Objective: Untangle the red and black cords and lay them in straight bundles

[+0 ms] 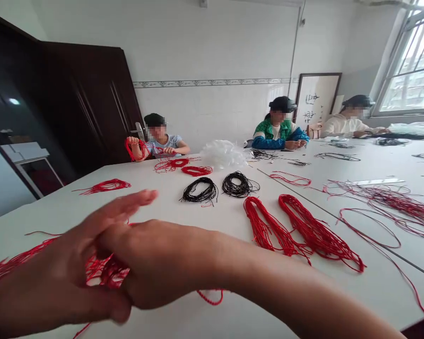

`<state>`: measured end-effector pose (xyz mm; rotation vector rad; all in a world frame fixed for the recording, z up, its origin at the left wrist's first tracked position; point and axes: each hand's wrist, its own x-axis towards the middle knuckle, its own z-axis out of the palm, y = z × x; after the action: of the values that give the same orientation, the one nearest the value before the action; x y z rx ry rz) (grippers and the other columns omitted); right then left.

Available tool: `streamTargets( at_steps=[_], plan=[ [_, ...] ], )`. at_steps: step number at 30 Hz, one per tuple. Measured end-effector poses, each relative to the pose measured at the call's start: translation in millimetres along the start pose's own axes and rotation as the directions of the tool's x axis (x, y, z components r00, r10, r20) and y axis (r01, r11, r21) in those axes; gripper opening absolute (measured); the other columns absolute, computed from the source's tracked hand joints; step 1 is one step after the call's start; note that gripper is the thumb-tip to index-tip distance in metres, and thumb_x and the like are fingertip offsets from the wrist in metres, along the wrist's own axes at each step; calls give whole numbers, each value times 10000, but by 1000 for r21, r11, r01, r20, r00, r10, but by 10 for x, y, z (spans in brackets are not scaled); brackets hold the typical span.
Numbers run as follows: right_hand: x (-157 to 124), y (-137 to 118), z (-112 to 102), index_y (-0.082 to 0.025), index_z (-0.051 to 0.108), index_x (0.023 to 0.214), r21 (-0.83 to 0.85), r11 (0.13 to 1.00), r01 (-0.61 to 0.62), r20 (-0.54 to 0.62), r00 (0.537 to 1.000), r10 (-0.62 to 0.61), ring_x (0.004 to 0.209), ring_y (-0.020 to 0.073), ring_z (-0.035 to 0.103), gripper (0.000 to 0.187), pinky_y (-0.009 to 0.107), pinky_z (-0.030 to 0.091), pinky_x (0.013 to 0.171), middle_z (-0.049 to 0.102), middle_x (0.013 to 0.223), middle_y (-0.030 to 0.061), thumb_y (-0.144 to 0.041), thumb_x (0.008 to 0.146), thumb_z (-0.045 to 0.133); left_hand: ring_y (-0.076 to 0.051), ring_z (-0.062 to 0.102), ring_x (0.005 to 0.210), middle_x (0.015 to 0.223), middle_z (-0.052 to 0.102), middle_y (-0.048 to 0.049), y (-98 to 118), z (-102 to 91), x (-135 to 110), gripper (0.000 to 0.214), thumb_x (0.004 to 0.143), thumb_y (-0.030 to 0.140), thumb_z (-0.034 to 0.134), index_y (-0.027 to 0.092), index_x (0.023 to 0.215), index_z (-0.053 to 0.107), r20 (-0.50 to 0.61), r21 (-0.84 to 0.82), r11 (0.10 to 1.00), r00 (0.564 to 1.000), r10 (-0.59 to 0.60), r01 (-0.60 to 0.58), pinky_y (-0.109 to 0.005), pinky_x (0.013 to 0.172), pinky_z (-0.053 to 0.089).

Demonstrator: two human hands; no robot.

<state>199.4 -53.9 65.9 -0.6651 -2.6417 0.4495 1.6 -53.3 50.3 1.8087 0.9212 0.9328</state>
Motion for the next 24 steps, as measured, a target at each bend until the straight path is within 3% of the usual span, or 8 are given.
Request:
streamTargets(
  at_steps=[4, 7, 10, 13, 17, 19, 21, 24],
  plan=[
    [-54, -180, -91, -149, 507, 882, 111, 990, 89, -12, 996, -88, 719, 103, 527, 236, 183, 420, 599, 586, 860, 26, -50, 670, 482, -244, 471, 1093, 1212, 473, 16, 135, 312, 32, 1100, 452, 129, 761, 461, 1279, 117, 252, -31, 999, 967, -26, 35, -326, 845, 457],
    [-182, -192, -154, -169, 497, 966, 227, 973, 45, 41, 998, -56, 697, 82, 538, 332, 163, 421, 580, 602, 879, 4, -26, 666, 487, -189, 566, 927, 1051, 563, 20, 121, 453, -39, 1065, 527, 188, 732, 442, 1290, 34, 242, 10, 990, 961, -135, 137, -292, 753, 489],
    [-356, -154, -179, -193, 497, 1007, 229, 973, -14, 51, 999, 3, 721, 85, 542, 385, 166, 419, 603, 602, 885, -4, -18, 665, 488, -125, 556, 833, 952, 575, 38, 110, 565, -100, 641, 666, 240, 616, 379, 1217, 320, 100, 162, 974, 979, -178, 161, -232, 727, 464],
    [-524, -106, -112, -258, 431, 1119, 148, 980, -134, -45, 989, 142, 698, 97, 540, 468, 178, 405, 567, 596, 847, -15, -66, 698, 499, -67, 482, 594, 669, 542, 54, 147, 646, -113, 134, 755, 201, 456, 241, 837, 555, 100, 318, 942, 984, -149, 111, -171, 567, 408],
    [-687, -70, 52, -298, 404, 1142, 1, 933, -361, -190, 916, 354, 624, 126, 519, 398, 214, 378, 514, 578, 759, -3, -262, 763, 520, -66, 407, 552, 619, 510, 55, 195, 693, -103, 152, 741, 132, 382, 205, 714, 513, 97, 448, 893, 991, -91, 38, -187, 538, 338],
    [-744, -52, 79, -259, 528, 902, -34, 898, -438, -194, 885, 424, 559, 120, 481, 151, 220, 350, 478, 553, 676, -1, -345, 782, 496, -71, 396, 564, 624, 500, 50, 160, 728, -81, 152, 756, 159, 383, 214, 740, 524, 81, 409, 912, 994, -67, 28, -198, 542, 323],
    [-783, -2, 37, -223, 528, 722, 22, 886, -462, -190, 869, 458, 506, 104, 430, 186, 211, 314, 431, 513, 603, -7, -397, 779, 493, -68, 351, 517, 569, 438, 56, 66, 806, -34, 126, 782, 253, 407, 225, 780, 529, 31, 255, 964, 995, -92, 81, -198, 496, 300],
    [-775, 187, -95, -200, 509, 710, 315, 841, -440, -254, 815, 522, 439, 72, 351, 246, 187, 273, 372, 433, 526, -34, -440, 765, 505, -58, 327, 470, 522, 372, 70, -165, 1030, 72, 204, 772, 391, 446, 237, 890, 509, -68, -130, 975, 979, -191, 181, -188, 468, 310]
  ],
)
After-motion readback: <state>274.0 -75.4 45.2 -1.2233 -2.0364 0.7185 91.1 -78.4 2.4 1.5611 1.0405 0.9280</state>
